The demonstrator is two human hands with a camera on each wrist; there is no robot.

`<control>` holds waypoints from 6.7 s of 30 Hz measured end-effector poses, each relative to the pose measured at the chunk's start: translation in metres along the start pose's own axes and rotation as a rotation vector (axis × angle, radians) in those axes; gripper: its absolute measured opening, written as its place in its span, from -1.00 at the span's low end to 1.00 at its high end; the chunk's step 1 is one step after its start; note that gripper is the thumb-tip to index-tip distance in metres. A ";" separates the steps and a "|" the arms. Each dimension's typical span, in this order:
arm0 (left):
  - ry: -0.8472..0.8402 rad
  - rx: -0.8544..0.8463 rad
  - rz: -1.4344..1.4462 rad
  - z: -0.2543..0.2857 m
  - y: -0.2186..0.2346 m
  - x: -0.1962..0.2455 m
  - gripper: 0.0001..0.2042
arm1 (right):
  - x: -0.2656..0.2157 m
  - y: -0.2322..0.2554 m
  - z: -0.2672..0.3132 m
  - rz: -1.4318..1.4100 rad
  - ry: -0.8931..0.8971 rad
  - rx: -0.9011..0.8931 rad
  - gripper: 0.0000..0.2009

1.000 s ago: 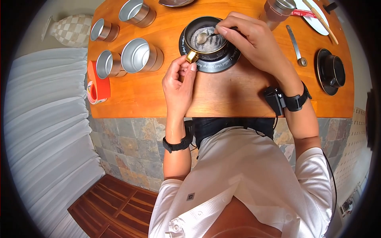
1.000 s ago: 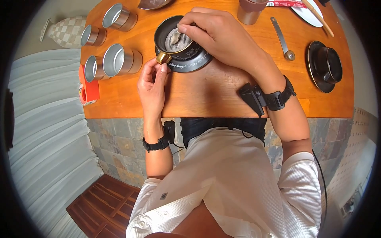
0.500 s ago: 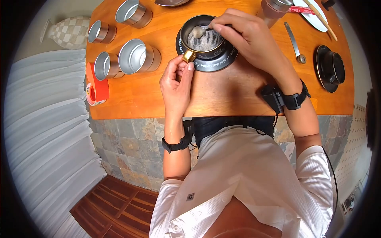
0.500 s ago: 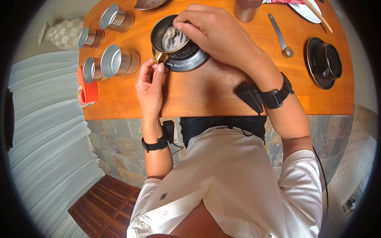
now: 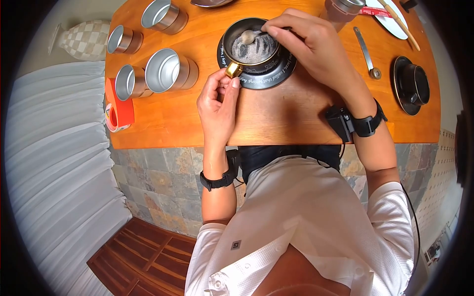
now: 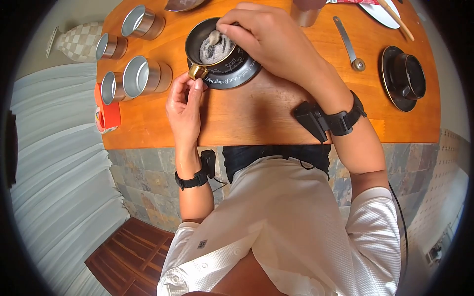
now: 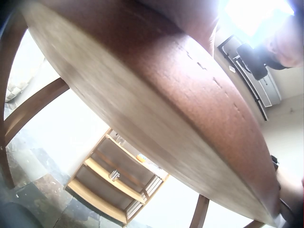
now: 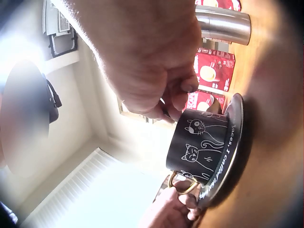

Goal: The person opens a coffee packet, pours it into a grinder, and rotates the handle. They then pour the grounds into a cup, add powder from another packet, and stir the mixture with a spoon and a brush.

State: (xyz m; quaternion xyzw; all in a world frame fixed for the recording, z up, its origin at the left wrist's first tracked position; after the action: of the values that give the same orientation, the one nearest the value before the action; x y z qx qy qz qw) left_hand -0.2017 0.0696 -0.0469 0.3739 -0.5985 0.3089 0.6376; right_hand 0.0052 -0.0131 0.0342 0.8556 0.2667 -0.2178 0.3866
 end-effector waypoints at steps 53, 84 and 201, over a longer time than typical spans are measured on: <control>-0.042 -0.014 -0.110 0.002 0.001 0.009 -0.74 | -0.007 0.004 -0.005 0.049 -0.015 -0.040 -0.93; -0.021 -0.036 -0.153 0.002 0.002 0.012 -0.72 | -0.025 0.022 -0.027 0.206 -0.175 -0.307 -0.89; 0.002 -0.069 -0.106 0.003 0.004 0.007 -0.69 | -0.009 0.016 -0.039 -0.013 -0.310 -0.348 -0.84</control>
State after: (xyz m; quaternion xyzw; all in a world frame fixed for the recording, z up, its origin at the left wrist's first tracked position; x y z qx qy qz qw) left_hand -0.2062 0.0685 -0.0391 0.3826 -0.5874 0.2544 0.6663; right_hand 0.0150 0.0060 0.0715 0.7306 0.2430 -0.2997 0.5633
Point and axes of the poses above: each hand's wrist, its own z-axis away from the middle knuckle, its own y-axis out of the back of the hand, x = y × z, the point moved 4 cm from there along -z, towards the middle knuckle, and after that the axes turned 4 degrees about y, right-handed, at the moved point
